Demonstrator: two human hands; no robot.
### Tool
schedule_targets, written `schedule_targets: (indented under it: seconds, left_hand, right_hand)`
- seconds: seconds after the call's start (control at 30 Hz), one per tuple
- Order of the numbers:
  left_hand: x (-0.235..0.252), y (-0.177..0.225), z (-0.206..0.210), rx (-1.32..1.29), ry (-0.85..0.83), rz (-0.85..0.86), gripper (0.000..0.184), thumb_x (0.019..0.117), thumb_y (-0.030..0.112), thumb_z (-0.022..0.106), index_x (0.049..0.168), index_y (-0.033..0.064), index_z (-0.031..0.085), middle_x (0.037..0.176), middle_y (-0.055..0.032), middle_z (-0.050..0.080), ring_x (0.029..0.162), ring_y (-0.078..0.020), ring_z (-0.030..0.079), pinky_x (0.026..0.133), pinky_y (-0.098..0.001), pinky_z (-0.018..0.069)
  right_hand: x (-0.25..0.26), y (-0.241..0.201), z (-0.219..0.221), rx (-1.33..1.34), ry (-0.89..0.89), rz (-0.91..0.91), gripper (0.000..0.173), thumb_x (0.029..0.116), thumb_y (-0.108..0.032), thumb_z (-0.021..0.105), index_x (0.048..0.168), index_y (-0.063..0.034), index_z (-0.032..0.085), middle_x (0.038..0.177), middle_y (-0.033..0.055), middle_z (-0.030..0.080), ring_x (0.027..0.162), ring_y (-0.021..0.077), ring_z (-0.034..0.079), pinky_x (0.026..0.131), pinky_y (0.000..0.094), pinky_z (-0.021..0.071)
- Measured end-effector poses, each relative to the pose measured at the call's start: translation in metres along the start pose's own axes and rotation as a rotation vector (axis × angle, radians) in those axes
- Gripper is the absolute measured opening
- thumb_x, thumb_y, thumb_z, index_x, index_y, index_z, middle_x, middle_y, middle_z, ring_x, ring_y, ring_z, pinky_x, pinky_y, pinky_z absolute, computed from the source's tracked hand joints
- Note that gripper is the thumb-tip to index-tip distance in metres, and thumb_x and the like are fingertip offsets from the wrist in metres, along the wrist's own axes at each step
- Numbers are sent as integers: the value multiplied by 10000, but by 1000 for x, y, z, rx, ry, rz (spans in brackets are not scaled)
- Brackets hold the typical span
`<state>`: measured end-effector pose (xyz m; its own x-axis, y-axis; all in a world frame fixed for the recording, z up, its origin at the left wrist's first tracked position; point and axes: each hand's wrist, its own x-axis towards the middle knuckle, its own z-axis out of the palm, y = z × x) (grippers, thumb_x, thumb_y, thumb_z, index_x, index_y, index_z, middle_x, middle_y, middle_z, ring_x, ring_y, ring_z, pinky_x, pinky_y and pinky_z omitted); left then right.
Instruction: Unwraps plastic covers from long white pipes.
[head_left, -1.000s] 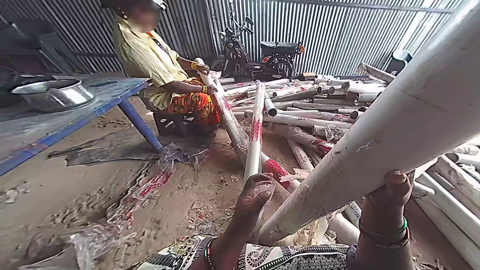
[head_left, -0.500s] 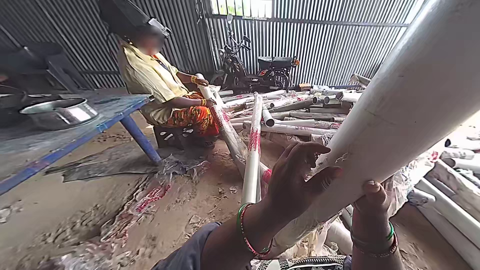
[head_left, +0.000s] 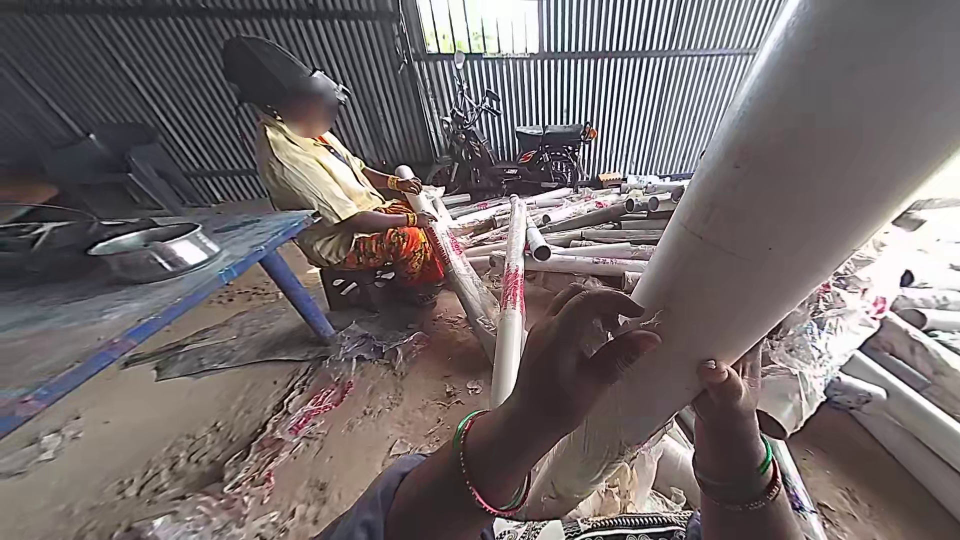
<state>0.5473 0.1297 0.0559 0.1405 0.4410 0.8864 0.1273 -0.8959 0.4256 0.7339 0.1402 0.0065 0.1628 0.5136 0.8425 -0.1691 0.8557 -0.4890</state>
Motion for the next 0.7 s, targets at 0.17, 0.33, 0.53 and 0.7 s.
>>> schedule_targets:
  seconds: [0.17, 0.33, 0.53, 0.7]
  left_hand:
    - [5, 1, 11, 20, 0, 0, 141, 970, 167, 647, 985, 33, 687, 969, -24, 678, 983, 4, 619, 899, -157, 499]
    - [8, 9, 3, -328, -8, -100, 120, 985, 199, 605, 963, 102, 672, 923, 101, 645, 868, 52, 613, 787, -148, 536]
    - [-7, 4, -23, -359, 20, -206, 125, 988, 339, 629, 1072, 247, 622, 1102, 94, 676, 945, -32, 676, 772, -197, 585]
    - [-37, -16, -53, -514, 187, -445, 233, 1013, 147, 509, 995, 172, 741, 1013, 8, 742, 907, -108, 722, 743, -245, 611]
  right_hand:
    - [1, 0, 2, -2, -9, 4, 982, 834, -488, 802, 1518, -133, 193, 1336, -176, 584, 1177, -31, 614, 1003, 221, 549]
    - [0, -3, 4, 14, -34, 5, 942, 839, -469, 801, 1518, -172, 220, 1345, -207, 577, 1193, -55, 598, 1014, 190, 532]
    - [-1, -2, 0, 4, -51, -22, 919, 854, -470, 787, 1530, -186, 232, 1364, -219, 570, 1209, -57, 587, 1032, 189, 518]
    - [-4, 1, -6, 13, -1, -2, 891, 838, -447, 807, 1480, -184, 249, 1305, -214, 609, 1174, -47, 613, 1000, 196, 541]
